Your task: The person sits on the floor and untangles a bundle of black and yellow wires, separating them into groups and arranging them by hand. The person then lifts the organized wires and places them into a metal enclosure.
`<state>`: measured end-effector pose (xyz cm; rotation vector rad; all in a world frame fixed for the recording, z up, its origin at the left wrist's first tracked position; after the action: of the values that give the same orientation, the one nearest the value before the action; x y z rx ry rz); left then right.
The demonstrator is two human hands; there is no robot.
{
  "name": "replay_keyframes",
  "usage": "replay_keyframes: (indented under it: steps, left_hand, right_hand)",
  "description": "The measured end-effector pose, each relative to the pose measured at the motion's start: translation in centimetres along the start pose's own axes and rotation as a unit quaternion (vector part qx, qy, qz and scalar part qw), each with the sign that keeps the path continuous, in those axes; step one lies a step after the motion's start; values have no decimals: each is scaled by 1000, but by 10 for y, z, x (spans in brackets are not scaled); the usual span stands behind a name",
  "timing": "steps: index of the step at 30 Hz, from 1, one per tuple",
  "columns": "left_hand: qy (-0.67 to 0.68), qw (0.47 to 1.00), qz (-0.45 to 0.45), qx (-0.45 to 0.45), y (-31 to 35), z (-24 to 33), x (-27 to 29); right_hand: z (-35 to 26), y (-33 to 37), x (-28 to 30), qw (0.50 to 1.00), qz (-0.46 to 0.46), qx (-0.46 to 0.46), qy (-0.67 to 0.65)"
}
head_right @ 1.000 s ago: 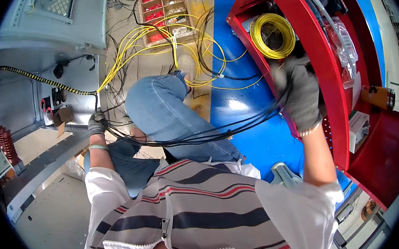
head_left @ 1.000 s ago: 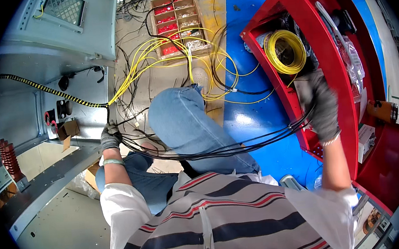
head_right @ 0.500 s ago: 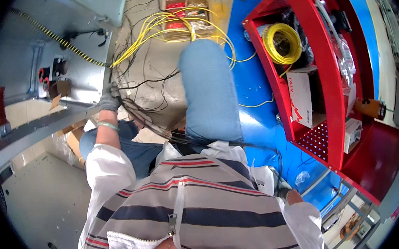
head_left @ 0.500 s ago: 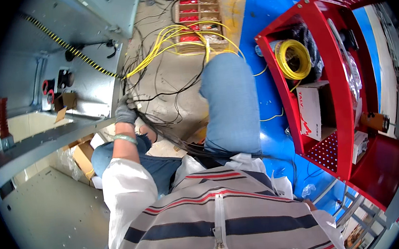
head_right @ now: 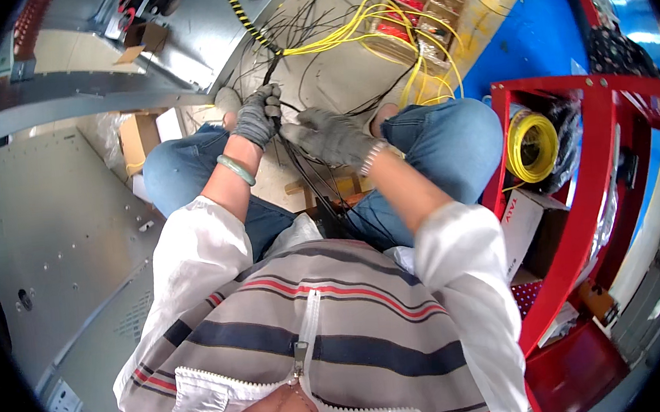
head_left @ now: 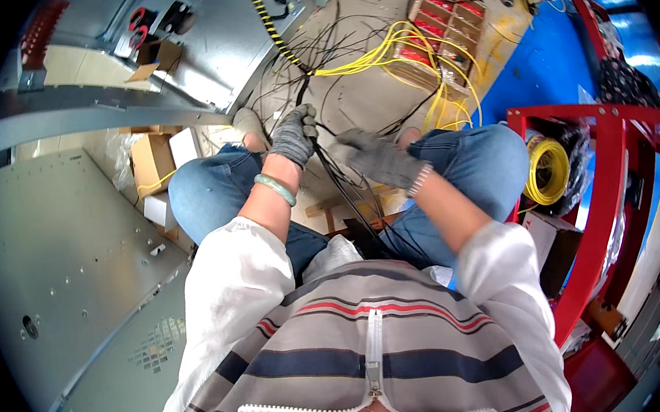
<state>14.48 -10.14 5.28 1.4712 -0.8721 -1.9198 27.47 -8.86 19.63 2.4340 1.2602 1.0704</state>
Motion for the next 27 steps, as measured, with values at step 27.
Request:
replay_keyframes:
  steps: [27]
  left_hand:
    - [-579, 768, -82, -260, 24, 3, -9]
  right_hand:
    - [43, -37, -76, 921, -93, -228, -302]
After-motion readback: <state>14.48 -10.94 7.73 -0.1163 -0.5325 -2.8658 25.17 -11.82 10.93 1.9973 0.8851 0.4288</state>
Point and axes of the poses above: each hand's wrist, its own y-axis away from the middle knuckle, its own x-axis out of the back of the hand, z = x × y, the point moved 10 cm from there along -y, towards the middle knuckle, and after that the axes turned 15 degrees about y, right-handed, at the moved point
